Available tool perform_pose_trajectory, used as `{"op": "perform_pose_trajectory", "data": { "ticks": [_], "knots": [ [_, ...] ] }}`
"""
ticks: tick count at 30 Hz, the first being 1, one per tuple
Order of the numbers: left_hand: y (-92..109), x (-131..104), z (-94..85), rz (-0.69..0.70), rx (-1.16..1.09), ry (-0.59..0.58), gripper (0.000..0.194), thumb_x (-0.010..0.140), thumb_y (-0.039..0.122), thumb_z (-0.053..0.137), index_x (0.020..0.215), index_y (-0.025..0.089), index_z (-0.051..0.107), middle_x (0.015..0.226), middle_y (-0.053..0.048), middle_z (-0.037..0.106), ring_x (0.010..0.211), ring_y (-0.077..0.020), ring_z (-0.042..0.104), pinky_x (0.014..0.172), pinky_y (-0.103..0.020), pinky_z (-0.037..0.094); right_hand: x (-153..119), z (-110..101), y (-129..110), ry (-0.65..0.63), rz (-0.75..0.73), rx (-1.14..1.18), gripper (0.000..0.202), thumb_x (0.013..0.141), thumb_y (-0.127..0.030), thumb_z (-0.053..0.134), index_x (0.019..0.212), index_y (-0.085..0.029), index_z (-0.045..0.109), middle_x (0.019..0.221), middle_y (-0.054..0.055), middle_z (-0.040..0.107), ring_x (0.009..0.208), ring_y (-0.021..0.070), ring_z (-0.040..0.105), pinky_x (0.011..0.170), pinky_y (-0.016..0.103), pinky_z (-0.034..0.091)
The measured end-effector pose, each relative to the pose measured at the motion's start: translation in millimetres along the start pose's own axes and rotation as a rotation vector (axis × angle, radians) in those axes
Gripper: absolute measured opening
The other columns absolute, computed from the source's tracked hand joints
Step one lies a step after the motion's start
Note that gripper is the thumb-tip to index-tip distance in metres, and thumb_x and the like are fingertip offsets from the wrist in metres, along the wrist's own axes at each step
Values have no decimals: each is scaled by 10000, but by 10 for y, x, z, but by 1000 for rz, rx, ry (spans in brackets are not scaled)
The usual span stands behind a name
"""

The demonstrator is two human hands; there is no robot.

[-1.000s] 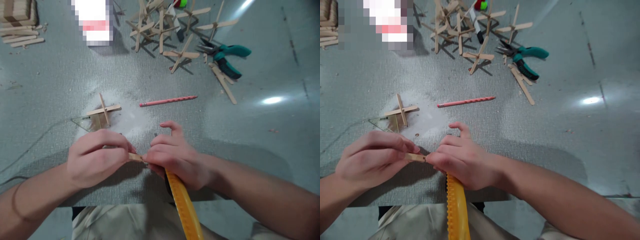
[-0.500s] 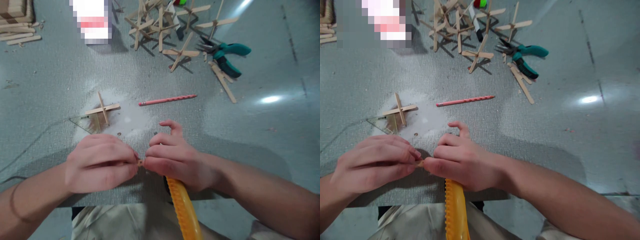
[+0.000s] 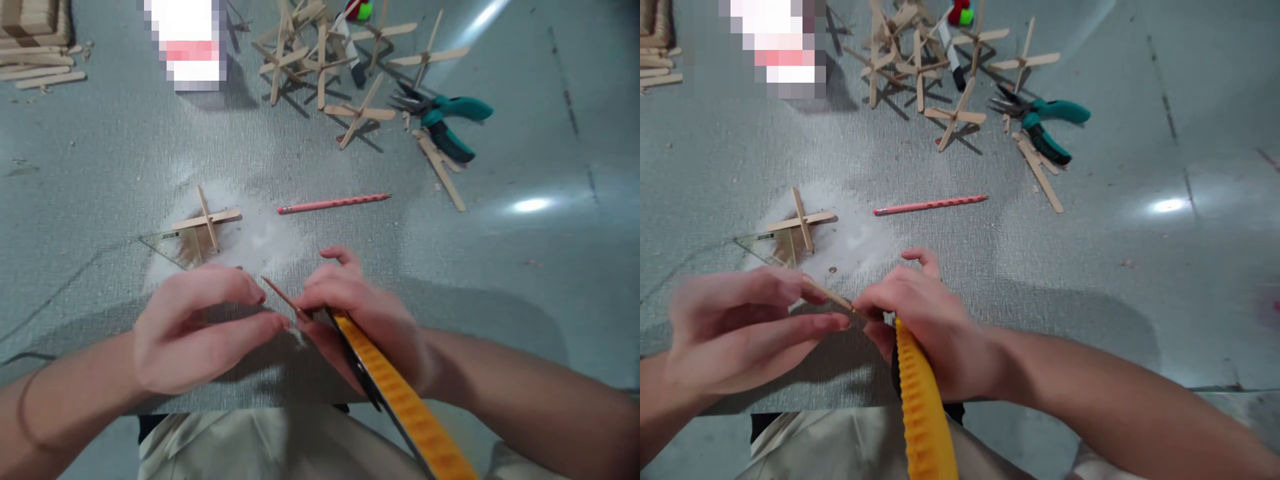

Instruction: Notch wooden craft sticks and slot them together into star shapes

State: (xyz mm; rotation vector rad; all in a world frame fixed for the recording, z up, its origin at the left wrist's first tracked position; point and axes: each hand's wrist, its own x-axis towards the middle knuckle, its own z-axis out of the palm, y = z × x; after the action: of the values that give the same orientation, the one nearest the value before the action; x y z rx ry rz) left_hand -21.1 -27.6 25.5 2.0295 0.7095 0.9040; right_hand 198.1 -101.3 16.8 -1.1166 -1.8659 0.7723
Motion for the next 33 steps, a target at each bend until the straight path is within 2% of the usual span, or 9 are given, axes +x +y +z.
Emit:
{"op": "perform_pose_trajectory", "data": {
  "ticks": [2, 3, 7, 12, 18, 26, 33],
  "knots": [
    [49, 56, -5, 45, -49, -106, 70, 919, 221, 740, 950, 224, 676, 781, 49, 742, 605, -81, 711, 549, -130, 590, 9, 18, -38, 6, 35, 33, 148, 926, -148, 554, 1043, -239, 543, 780, -69, 651, 698, 122, 648, 1079, 458, 336],
    [72, 88, -8, 96, -62, -117, 44, 942, 183, 701, 966, 215, 683, 798, 46, 754, 637, -81, 729, 579, -118, 601, 11, 25, -48, 5, 49, 43, 147, 930, -156, 558, 1043, -248, 537, 765, -74, 651, 698, 128, 653, 1070, 460, 345],
    [130, 153, -7, 182, -9, -59, 90, 934, 143, 701, 982, 219, 695, 839, 50, 764, 689, -84, 752, 649, -128, 639, -5, 55, -35, 35, 40, 41, 155, 934, -195, 591, 1068, -253, 541, 788, -69, 654, 722, 137, 651, 1057, 466, 357],
    [117, 72, 8, 263, 143, 19, 104, 916, 142, 728, 997, 208, 731, 938, 4, 782, 767, -112, 771, 710, -171, 677, -9, 79, -6, 71, 17, 36, 131, 958, -214, 570, 1082, -246, 544, 817, -50, 655, 744, 141, 653, 1032, 453, 385],
    [54, 9, 0, 410, 279, 20, 110, 947, 122, 678, 1034, 160, 736, 1041, -48, 780, 922, -145, 774, 796, -228, 683, -20, 104, 31, 68, 23, 40, 87, 981, -264, 574, 1063, -248, 553, 828, -44, 677, 745, 149, 641, 1004, 448, 395],
    [38, 2, -7, 372, 244, 9, 60, 931, 132, 710, 984, 158, 718, 1014, -52, 788, 837, -128, 772, 727, -216, 660, -17, 124, 78, 83, -15, 19, 101, 983, -282, 600, 1069, -240, 568, 820, -43, 685, 724, 145, 624, 1015, 454, 382],
    [32, 26, -33, 394, 247, 9, 95, 942, 139, 696, 1029, 160, 730, 992, -51, 782, 863, -128, 780, 790, -179, 649, -17, 151, 86, 91, -35, 42, 115, 1017, -311, 569, 1099, -230, 564, 835, -35, 693, 750, 149, 639, 1019, 470, 380]
  ]
}}
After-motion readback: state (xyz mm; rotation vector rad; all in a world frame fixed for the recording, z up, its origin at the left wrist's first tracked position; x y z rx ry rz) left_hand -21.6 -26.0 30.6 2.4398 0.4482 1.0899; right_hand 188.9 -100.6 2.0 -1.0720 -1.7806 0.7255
